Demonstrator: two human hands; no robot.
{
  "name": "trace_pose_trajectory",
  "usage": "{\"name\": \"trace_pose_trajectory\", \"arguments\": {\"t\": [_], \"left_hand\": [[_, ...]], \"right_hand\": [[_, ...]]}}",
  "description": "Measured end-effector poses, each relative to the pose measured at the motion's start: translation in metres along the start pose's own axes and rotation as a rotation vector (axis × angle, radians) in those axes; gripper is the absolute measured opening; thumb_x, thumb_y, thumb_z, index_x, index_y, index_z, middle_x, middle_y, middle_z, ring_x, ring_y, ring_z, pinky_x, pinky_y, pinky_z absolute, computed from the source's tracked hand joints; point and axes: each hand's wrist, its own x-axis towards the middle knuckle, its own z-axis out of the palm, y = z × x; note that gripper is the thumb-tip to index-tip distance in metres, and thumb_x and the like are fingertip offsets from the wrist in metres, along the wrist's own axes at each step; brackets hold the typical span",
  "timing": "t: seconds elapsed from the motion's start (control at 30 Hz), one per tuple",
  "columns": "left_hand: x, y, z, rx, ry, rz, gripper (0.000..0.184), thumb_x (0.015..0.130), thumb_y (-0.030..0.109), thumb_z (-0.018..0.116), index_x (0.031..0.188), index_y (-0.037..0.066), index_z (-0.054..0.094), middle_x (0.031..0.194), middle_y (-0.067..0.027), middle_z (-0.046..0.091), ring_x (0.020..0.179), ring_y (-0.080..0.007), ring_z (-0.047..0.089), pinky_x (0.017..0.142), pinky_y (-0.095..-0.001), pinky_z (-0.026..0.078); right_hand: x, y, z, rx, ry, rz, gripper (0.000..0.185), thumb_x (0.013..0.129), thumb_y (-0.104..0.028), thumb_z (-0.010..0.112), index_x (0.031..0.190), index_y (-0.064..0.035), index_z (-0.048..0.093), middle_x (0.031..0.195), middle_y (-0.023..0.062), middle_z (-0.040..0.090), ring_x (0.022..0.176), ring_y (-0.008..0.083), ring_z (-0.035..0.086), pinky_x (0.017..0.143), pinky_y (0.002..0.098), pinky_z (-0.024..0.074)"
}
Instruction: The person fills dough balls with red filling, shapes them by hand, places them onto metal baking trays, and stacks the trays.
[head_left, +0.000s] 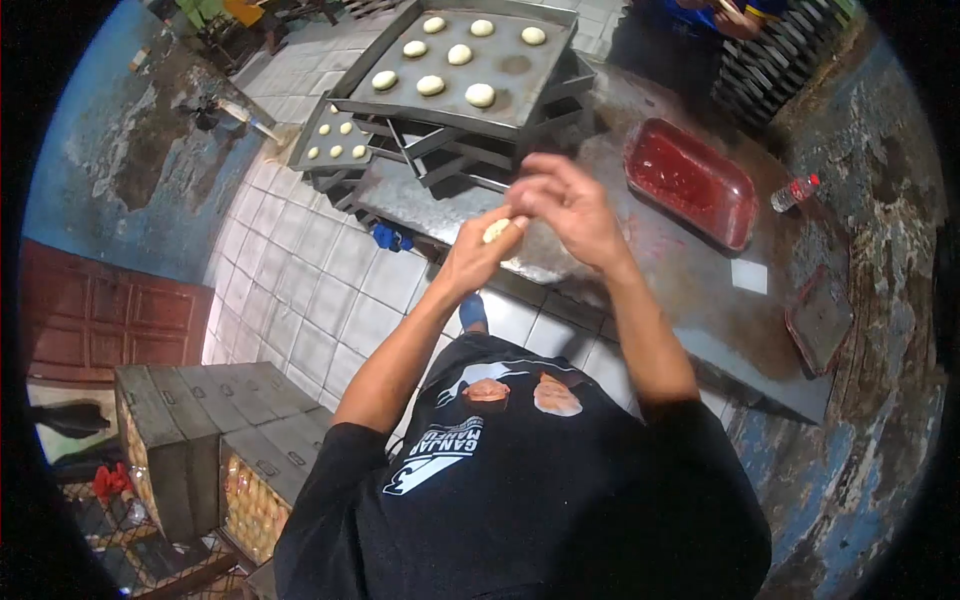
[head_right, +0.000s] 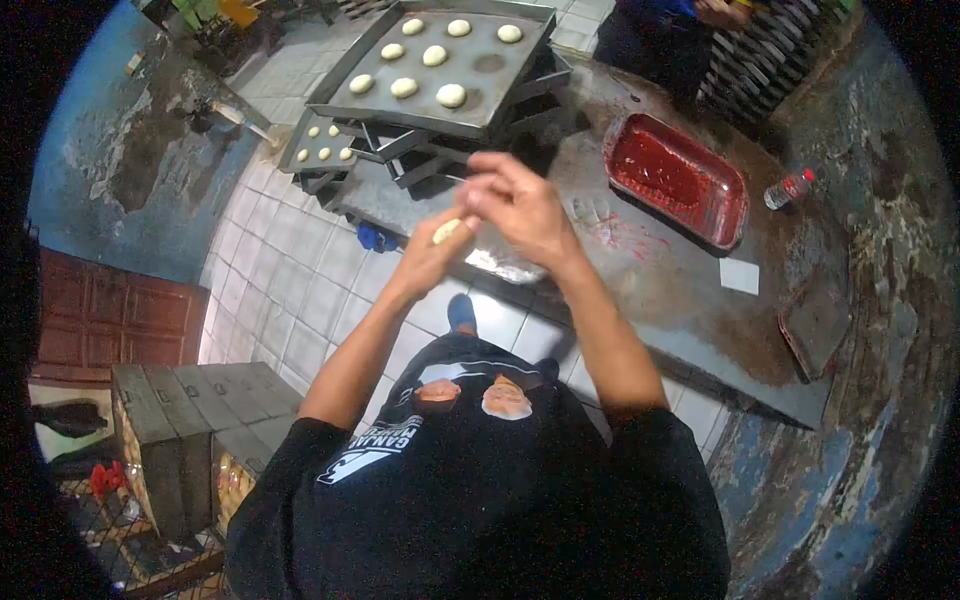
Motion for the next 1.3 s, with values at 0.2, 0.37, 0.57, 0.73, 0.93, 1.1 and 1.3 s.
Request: {"name": "trace_pose_trajectory", "arguments": {"t": [0.2,0.37,0.57,0.73,0.93,1.1,1.3], "left_hand": [[0.044,0.017,-0.038,-0.903,0.122,-0.24,0.076,0.104,0.066,0.031,0.162,0.018,0.025,0.163,-0.0122,0.033,0.15,-0.0253,0.031,0.122,-0.038,0.025],[0.095,-0.018,-0.099,-0.411,0.232,0.242,0.069,0.107,0.056,0.035,0.155,0.006,0.041,0.163,-0.0146,0.032,0.145,-0.0215,0.035,0.118,-0.0372,0.027],[0.15,-0.028,-0.19,-0.858,0.248,0.001,0.057,0.105,0.029,0.056,0.151,0.0,0.042,0.147,-0.0147,0.053,0.125,-0.0203,0.055,0.102,-0.0308,0.046],[0.16,-0.061,-0.259,-0.543,0.296,0.175,0.066,0.095,0.0,0.06,0.155,-0.003,0.033,0.153,-0.0171,0.045,0.134,-0.0256,0.05,0.108,-0.0359,0.043],[0.118,-0.105,-0.333,-0.295,0.413,0.109,0.063,0.093,0.001,0.061,0.152,0.001,0.04,0.147,-0.0185,0.052,0.118,-0.0244,0.062,0.098,-0.035,0.052],[0.102,-0.109,-0.355,-0.261,0.423,0.003,0.063,0.093,0.0,0.061,0.152,0.003,0.041,0.148,-0.017,0.053,0.117,-0.0229,0.062,0.095,-0.0363,0.054],[0.116,-0.097,-0.342,-0.097,0.378,0.182,0.061,0.09,-0.003,0.064,0.148,0.001,0.045,0.142,-0.02,0.057,0.114,-0.0238,0.065,0.095,-0.037,0.054]], "right_hand": [[0.036,0.055,0.05,-0.759,0.171,-0.538,0.066,0.089,-0.046,0.076,0.126,0.0051,0.056,0.13,0.0222,0.054,0.116,0.0321,0.059,0.099,0.0416,0.0487],[0.109,0.065,0.083,0.1,0.275,0.104,0.05,0.101,-0.047,0.061,0.124,-0.0031,0.056,0.112,0.0042,0.065,0.103,0.0141,0.063,0.092,0.0296,0.0496],[0.239,0.043,0.075,0.292,0.139,0.495,0.025,0.104,-0.03,0.06,0.108,-0.0059,0.065,0.096,0.0029,0.07,0.08,0.0111,0.067,0.067,0.0257,0.0534],[0.356,0.092,-0.026,-1.076,0.494,0.191,0.048,0.093,-0.038,0.072,0.113,0.0052,0.062,0.094,0.0166,0.07,0.084,0.0267,0.067,0.078,0.0402,0.0531],[0.394,0.169,-0.084,-1.683,0.106,-0.021,0.046,0.101,-0.034,0.056,0.116,0.0087,0.058,0.13,0.0355,0.053,0.122,0.0509,0.05,0.106,0.0544,0.0397],[0.393,0.189,-0.087,-1.694,0.025,0.067,0.066,0.107,-0.045,0.04,0.147,0.0074,0.039,0.158,0.032,0.031,0.149,0.0426,0.03,0.122,0.0475,0.0239],[0.424,0.147,-0.082,-1.046,0.103,0.389,0.086,0.104,-0.066,0.022,0.158,0.0012,0.026,0.165,0.0183,0.026,0.154,0.0295,0.02,0.124,0.0404,0.0168]]}}
